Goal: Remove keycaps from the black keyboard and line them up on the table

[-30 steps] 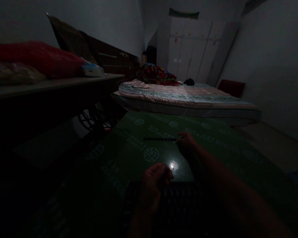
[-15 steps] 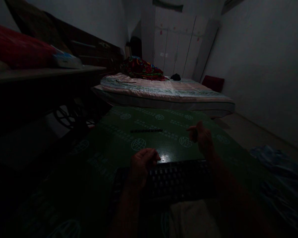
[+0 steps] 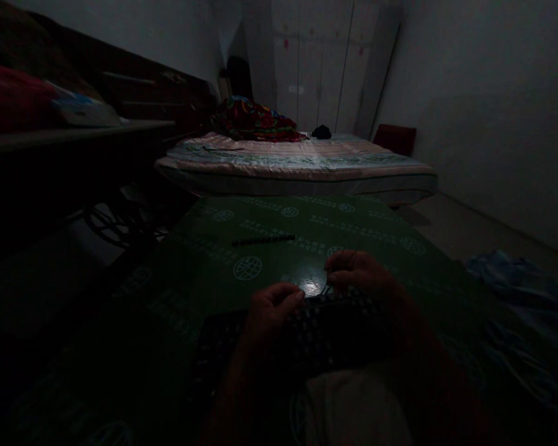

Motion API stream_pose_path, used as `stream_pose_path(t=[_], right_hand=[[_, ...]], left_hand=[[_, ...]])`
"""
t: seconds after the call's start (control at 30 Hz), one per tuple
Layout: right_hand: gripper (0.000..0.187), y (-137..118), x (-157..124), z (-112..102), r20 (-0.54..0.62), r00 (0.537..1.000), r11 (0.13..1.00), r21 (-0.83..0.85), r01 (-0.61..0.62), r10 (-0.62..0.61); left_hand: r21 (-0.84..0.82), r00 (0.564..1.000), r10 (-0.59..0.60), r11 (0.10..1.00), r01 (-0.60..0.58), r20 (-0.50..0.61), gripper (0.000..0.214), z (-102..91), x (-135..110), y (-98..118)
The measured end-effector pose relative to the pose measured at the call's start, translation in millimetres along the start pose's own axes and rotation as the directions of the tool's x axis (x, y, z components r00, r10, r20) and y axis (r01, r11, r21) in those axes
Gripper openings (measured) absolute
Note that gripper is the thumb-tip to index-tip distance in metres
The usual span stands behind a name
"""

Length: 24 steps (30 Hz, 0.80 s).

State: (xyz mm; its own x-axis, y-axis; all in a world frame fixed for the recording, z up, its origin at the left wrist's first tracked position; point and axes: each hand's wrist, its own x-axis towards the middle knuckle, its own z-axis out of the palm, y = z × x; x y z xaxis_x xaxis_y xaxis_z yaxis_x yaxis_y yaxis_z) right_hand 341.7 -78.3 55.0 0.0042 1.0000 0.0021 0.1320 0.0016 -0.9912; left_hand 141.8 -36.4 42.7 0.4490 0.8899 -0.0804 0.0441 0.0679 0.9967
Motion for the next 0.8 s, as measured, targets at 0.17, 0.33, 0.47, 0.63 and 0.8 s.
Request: stream_pose_path(t=[0.17, 0.33, 0.47, 0.63, 0.8], right_hand=[[0.011, -9, -2, 2, 0.041, 0.999, 0.994, -0.102, 0.039, -0.035], [0.008, -11, -2, 2, 0.007, 1.000, 0.980, -0.199, -0.019, 0.021], [0.009, -6, 1, 1, 0.019, 1.000, 0.965, -0.264, 0.000, 0.005], [0.013, 5, 5, 3, 0.061, 0.998, 0.954, -0.298, 0.029, -0.011], [0.015, 9, 8, 8, 0.060, 0.998, 0.934, -0.356, 0.036, -0.016]], left_hand=[[0.056, 1.000, 0.027, 0.998, -0.028, 0.014, 0.013, 5.5, 1, -6], [0.209, 0.990, 0.141, 0.967, -0.143, 0.021, 0.012, 11.3, 3, -14], [0.366, 0.962, 0.262, 0.890, -0.271, 0.074, 0.012, 12.8, 4, -22], [0.430, 0.946, 0.295, 0.843, -0.324, 0.134, 0.012, 13.4, 4, -25], [0.511, 0.930, 0.320, 0.777, -0.368, 0.183, 0.014, 14.1, 4, -25]])
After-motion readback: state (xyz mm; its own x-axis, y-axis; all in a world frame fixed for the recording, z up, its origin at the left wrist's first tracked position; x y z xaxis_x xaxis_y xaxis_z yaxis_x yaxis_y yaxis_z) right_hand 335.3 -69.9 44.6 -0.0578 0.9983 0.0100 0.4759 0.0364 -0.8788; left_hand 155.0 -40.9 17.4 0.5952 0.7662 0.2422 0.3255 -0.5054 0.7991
